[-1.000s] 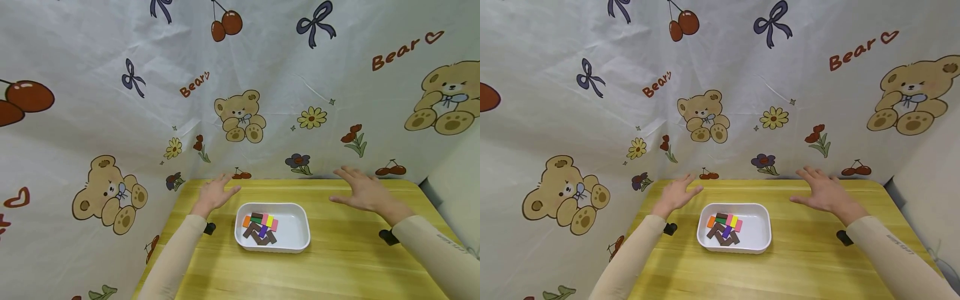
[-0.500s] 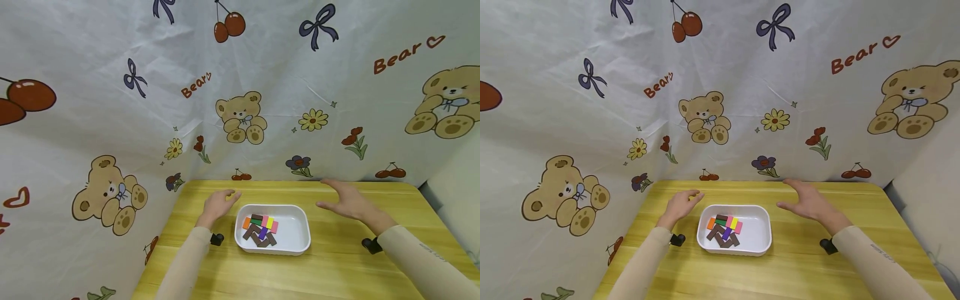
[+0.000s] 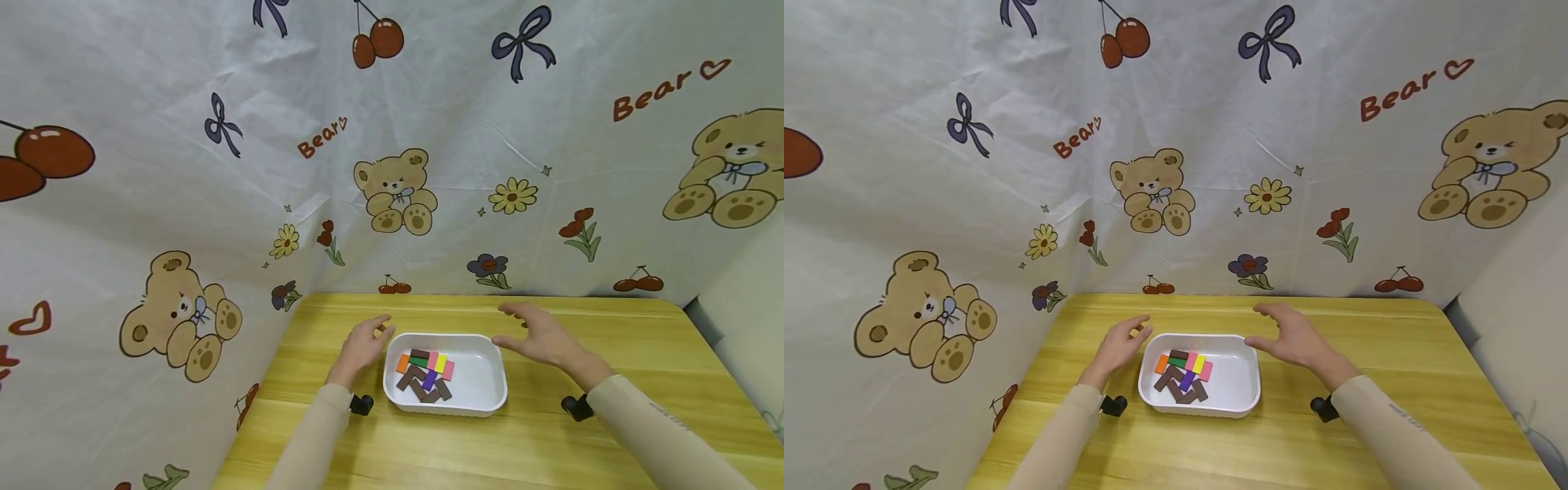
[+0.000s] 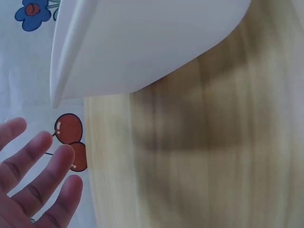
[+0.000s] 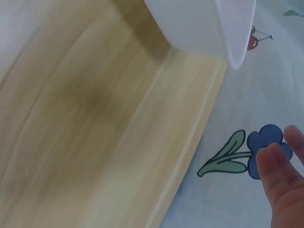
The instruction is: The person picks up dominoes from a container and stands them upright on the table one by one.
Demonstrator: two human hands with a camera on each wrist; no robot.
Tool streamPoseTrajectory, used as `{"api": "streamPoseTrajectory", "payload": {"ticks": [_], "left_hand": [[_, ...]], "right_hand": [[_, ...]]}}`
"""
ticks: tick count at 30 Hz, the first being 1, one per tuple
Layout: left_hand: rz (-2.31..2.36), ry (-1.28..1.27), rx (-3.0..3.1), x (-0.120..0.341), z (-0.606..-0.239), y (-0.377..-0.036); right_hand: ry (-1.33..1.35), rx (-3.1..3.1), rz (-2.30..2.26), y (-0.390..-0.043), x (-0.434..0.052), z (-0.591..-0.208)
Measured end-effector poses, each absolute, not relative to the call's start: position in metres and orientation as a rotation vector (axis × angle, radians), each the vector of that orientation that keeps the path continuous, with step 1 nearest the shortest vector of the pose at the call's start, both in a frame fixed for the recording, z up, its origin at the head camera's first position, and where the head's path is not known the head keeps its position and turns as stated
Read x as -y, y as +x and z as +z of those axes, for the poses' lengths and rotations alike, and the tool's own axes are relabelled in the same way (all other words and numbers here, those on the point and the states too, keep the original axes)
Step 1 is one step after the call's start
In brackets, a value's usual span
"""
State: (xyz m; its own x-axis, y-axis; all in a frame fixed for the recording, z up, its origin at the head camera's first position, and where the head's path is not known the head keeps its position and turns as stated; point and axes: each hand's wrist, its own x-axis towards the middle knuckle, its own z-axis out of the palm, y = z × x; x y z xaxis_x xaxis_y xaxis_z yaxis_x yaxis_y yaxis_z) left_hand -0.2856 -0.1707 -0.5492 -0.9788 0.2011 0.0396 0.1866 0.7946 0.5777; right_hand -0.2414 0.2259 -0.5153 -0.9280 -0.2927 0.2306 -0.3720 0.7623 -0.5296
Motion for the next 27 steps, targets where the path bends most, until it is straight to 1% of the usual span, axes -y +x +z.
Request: {"api": "streamPoseTrajectory", "payload": {"ticks": [21, 27], "left_hand": [[1.175, 0.392, -2.911, 0.171, -0.571, -0.27], [1.211, 0.348, -2.908, 0.169, -0.576, -0.264]], "right_hand": [[0.583, 2.83, 1.068, -0.24, -0.176, -0.54], [0.57, 2.841, 1.132, -0.237, -0.161, -0.542]]}}
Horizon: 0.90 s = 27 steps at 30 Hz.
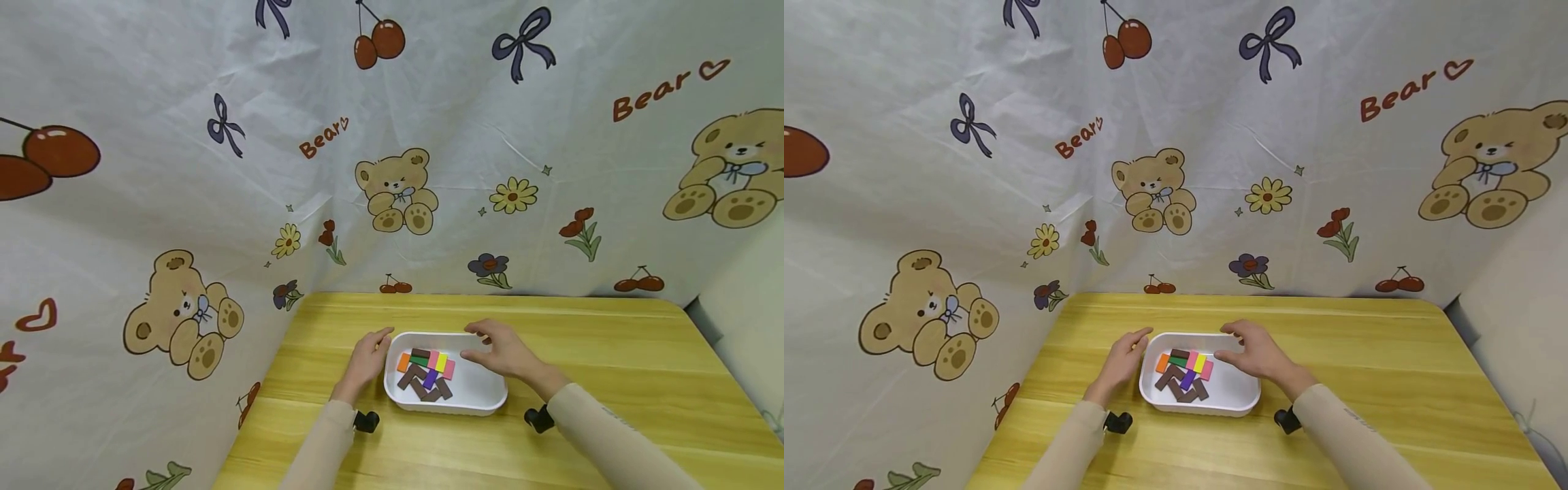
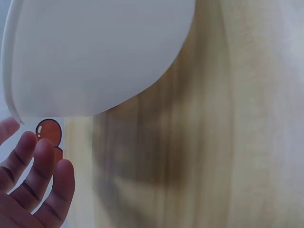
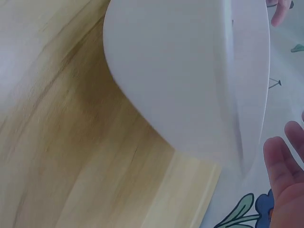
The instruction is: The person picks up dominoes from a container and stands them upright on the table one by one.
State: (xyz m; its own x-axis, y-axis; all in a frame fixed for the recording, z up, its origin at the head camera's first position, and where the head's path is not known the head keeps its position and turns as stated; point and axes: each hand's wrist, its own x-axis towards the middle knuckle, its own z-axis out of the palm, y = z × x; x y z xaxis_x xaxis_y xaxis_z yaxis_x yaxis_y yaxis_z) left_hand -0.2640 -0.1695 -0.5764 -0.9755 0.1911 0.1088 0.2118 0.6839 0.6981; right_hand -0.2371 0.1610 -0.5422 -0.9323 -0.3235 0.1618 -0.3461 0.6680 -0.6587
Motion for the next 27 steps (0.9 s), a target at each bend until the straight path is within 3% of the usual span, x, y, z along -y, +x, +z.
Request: {"api": "streamPoseTrajectory", "payload": {"ticks": [27], "left_hand": [[-1.456, -0.22, 2.752, 0.161, -0.589, -0.251]], "right_hand": [[0.196, 2.924, 1.148, -0.228, -0.109, -0.558]]}}
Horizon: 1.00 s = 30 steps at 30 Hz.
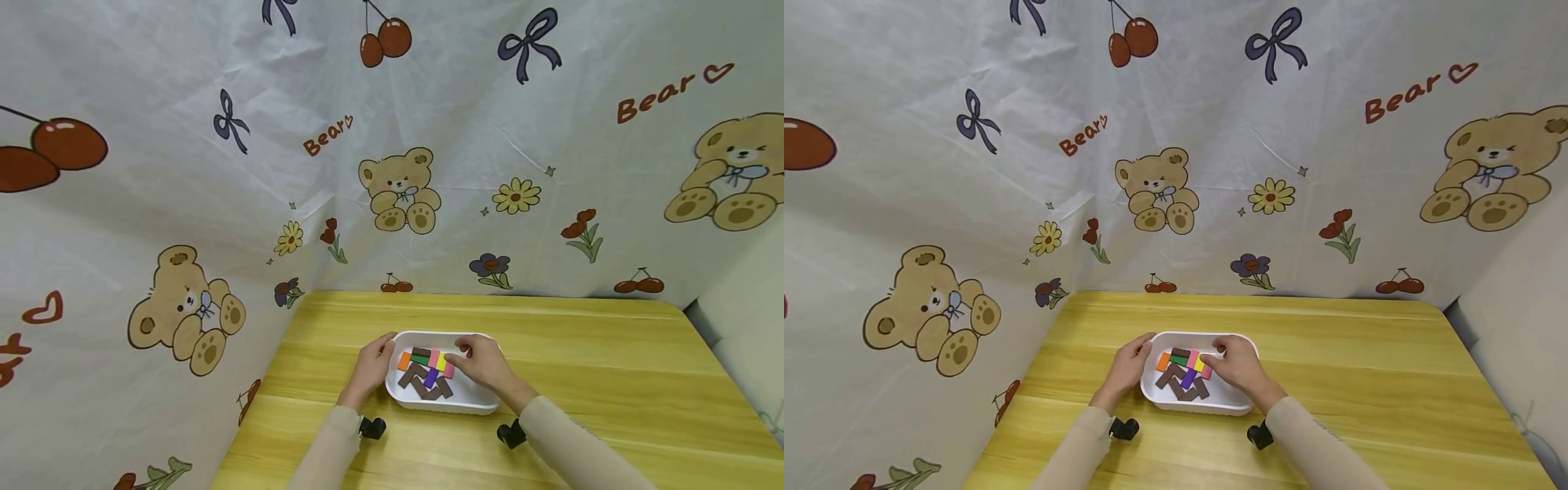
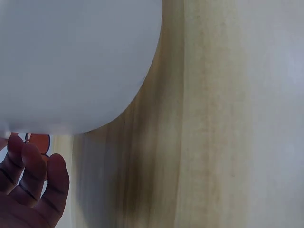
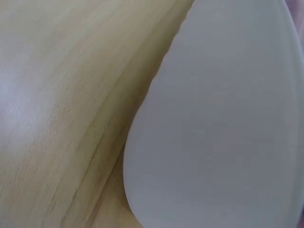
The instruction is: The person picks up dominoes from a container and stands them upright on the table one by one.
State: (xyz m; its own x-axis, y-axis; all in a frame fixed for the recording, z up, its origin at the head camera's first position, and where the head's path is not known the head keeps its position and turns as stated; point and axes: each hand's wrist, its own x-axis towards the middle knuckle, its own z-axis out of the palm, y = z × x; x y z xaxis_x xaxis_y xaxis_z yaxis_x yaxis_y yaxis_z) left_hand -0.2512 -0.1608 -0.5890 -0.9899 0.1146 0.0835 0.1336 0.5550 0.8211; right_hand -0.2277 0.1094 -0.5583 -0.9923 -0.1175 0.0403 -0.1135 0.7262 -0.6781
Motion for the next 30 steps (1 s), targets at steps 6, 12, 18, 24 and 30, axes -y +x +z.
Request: {"api": "streamPoseTrajectory", "payload": {"ticks": [6, 12, 18, 24, 30], "left_hand": [[-1.478, -0.199, 2.734, 0.156, -0.589, -0.25], [-1.502, -0.178, 2.724, 0.156, -0.594, -0.251], [-1.496, -0.182, 2.736, 0.155, -0.595, -0.249], [-1.473, -0.173, 2.735, 0.153, -0.595, -0.25], [-1.448, -0.164, 2.75, 0.153, -0.601, -0.253]], "right_hand": [[-0.225, -2.987, -1.063, -0.232, -0.106, -0.567], [-0.222, -3.019, -1.002, -0.235, -0.102, -0.572], [-0.19, -2.975, -1.012, -0.237, -0.1, -0.576], [-0.164, -2.922, -1.062, -0.237, -0.098, -0.585], [-0.108, -2.847, -1.085, -0.235, -0.095, -0.589]]}}
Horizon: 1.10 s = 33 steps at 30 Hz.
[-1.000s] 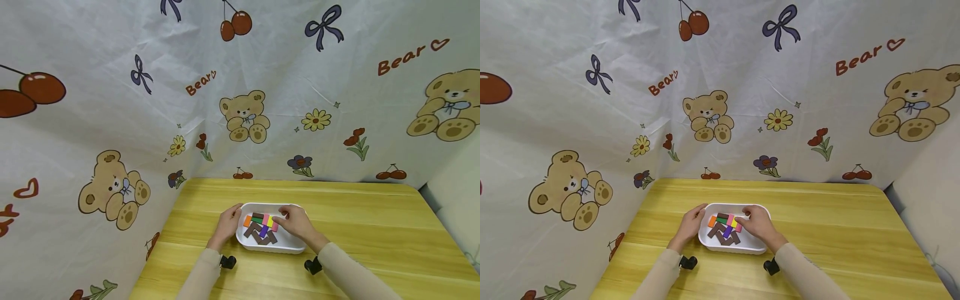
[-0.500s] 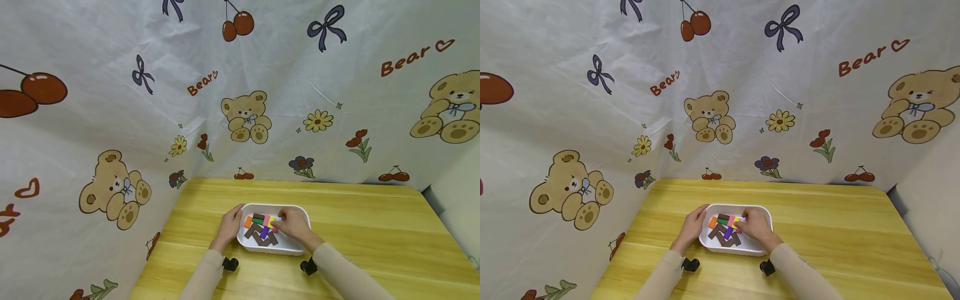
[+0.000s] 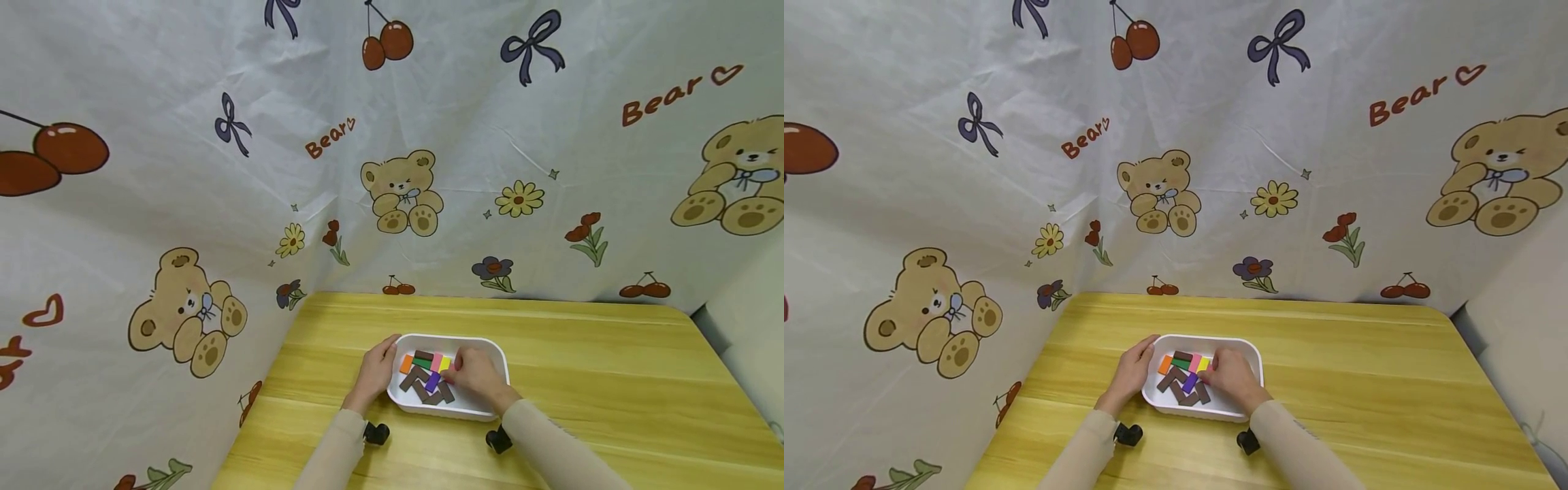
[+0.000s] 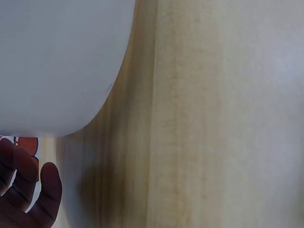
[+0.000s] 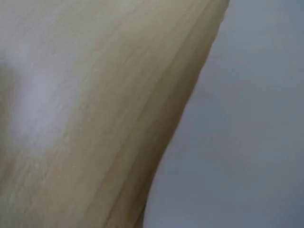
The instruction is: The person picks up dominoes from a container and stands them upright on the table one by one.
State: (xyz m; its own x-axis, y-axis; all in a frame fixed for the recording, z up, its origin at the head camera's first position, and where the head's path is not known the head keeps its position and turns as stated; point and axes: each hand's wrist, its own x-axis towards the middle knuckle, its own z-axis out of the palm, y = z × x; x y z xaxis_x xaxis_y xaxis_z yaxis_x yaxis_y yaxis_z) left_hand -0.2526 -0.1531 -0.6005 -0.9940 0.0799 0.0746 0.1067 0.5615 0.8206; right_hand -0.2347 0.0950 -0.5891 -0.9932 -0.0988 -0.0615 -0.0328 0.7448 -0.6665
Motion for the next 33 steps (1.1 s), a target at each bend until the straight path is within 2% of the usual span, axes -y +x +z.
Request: {"api": "streamPoseTrajectory", "payload": {"ticks": [33], "left_hand": [[-1.486, -0.172, 2.726, 0.152, -0.595, -0.246]], "right_hand": [[-0.19, -2.819, -1.049, -0.23, -0.098, -0.571]]}}
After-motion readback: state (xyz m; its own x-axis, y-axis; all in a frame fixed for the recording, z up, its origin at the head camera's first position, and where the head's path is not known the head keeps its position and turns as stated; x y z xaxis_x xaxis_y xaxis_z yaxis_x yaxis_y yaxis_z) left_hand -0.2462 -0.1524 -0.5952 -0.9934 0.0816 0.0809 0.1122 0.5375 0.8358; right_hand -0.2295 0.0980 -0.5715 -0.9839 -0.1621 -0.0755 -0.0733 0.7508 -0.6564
